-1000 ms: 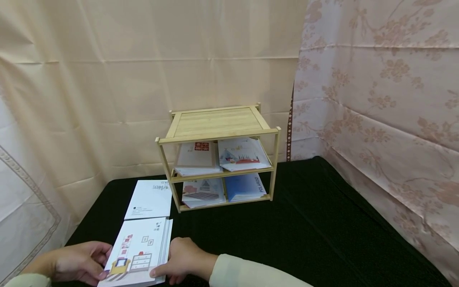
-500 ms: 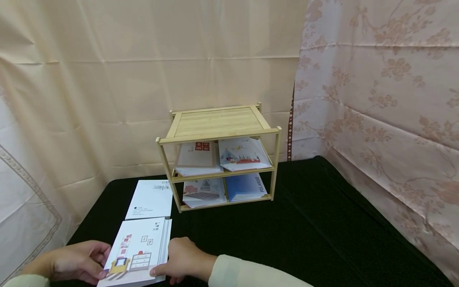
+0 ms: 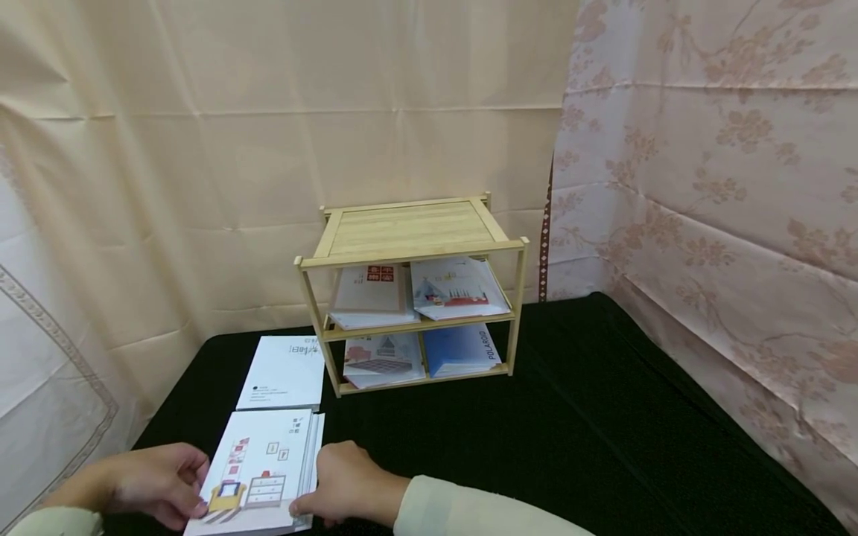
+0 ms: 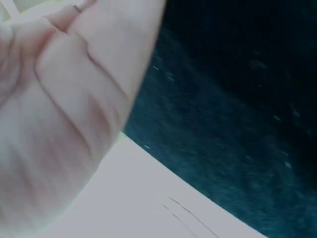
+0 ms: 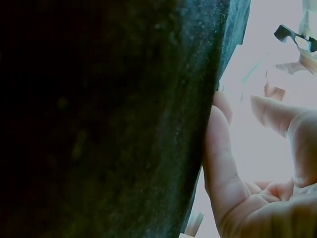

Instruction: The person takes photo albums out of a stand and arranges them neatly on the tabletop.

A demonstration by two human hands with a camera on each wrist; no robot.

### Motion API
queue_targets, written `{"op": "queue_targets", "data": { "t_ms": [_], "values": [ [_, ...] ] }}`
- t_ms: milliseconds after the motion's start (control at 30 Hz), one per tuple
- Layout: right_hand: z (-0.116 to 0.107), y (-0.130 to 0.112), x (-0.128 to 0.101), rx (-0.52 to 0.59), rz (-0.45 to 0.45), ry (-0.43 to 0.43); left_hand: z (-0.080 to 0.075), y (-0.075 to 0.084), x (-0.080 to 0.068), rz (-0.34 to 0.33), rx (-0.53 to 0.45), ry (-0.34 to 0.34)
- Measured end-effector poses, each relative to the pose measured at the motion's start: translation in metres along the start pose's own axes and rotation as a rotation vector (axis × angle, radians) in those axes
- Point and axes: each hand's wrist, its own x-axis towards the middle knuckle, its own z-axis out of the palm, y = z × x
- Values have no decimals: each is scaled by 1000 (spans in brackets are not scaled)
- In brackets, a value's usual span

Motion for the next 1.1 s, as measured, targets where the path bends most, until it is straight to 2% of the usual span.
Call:
{"op": "queue_targets", "data": {
  "t_ms": [167, 233, 333, 467, 633, 733, 900, 1100],
  "values": [
    [-5, 2, -1, -5, -15, -24, 18, 24, 2, -157, 265, 275],
    [-8, 2, -2, 2, -24, -39, 24, 36, 4, -232, 369, 365],
    [-12, 3, -4, 7, -23, -52, 29, 51, 7, -282, 479, 433],
    [-16, 5, -6, 24, 0, -50, 33, 66, 10, -290, 579, 477],
    [-27, 7, -8, 66, 10, -35, 39, 82, 12, -263, 651, 542],
    [-36, 8, -10, 104, -5, -28, 45, 94, 13, -217, 690, 600],
    [-51, 14, -14, 180, -39, -4, 56, 117, 17, -92, 742, 681],
    [-68, 21, -17, 236, -75, 68, 66, 142, 20, 48, 725, 744]
  ]
}}
